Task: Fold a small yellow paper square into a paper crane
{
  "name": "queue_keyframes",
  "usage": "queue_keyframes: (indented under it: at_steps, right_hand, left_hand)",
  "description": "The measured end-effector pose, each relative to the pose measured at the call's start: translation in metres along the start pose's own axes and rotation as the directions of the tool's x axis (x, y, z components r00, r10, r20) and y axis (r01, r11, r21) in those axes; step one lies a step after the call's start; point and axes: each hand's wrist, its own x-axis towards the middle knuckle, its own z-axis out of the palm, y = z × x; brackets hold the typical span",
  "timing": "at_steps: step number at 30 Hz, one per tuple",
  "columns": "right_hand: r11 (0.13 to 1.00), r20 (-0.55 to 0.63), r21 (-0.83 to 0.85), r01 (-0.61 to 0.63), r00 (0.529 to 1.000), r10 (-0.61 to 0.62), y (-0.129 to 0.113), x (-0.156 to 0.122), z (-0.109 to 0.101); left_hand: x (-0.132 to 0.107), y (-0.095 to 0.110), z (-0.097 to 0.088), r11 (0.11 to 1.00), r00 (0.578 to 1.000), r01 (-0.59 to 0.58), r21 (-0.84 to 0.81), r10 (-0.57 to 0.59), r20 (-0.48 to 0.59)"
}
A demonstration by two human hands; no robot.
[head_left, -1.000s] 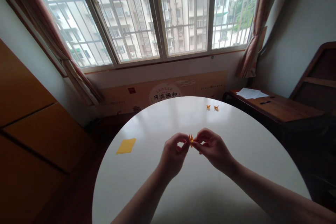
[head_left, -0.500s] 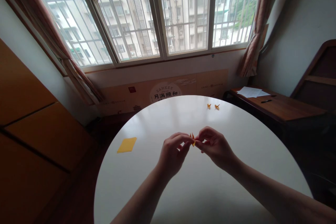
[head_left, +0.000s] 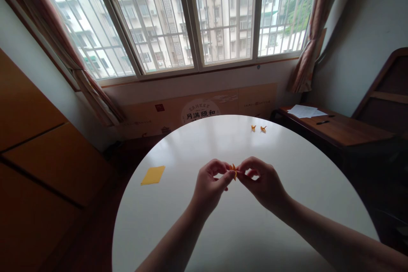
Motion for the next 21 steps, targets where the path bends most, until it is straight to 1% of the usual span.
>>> queue_keyframes:
  at_steps: [3,6,8,13,18,21]
  right_hand:
    - [0.996,-0.002,-0.067,0.055,0.998,-0.055,-0.0015,-0.0003,-0.0028]
    - [0.991,-0.007,-0.103,0.089,0.996,-0.09,-0.0012,-0.0006,-0.0039]
    - [0.99,-0.016,-0.106,0.092,0.995,-0.094,-0.0002,-0.0004,-0.0037]
    - [0.999,-0.015,-0.048,0.016,1.0,-0.017,0.003,0.0017,-0.0021]
    - [0.998,0.024,0.03,-0.047,0.999,0.047,0.0071,0.0032,-0.0018]
    - [0.99,0.075,0.097,-0.104,0.993,0.096,0.008,0.004,-0.0031]
  left_hand:
    - [0.0004,0.0004,0.0029,0.992,0.994,0.105,-0.065,-0.106,-0.011]
    - [0.0015,0.0037,0.003,0.974,0.977,0.215,-0.067,-0.215,0.017]
    - [0.0025,0.0056,0.0024,0.965,0.967,0.255,-0.053,-0.255,0.007]
    - [0.0049,0.0054,0.0,0.965,0.965,0.261,-0.011,-0.261,-0.03]
    - [0.0061,0.003,-0.0018,0.964,0.963,0.265,0.015,-0.264,-0.045]
    - [0.0064,0.0028,-0.0025,0.965,0.965,0.261,0.018,-0.259,-0.046]
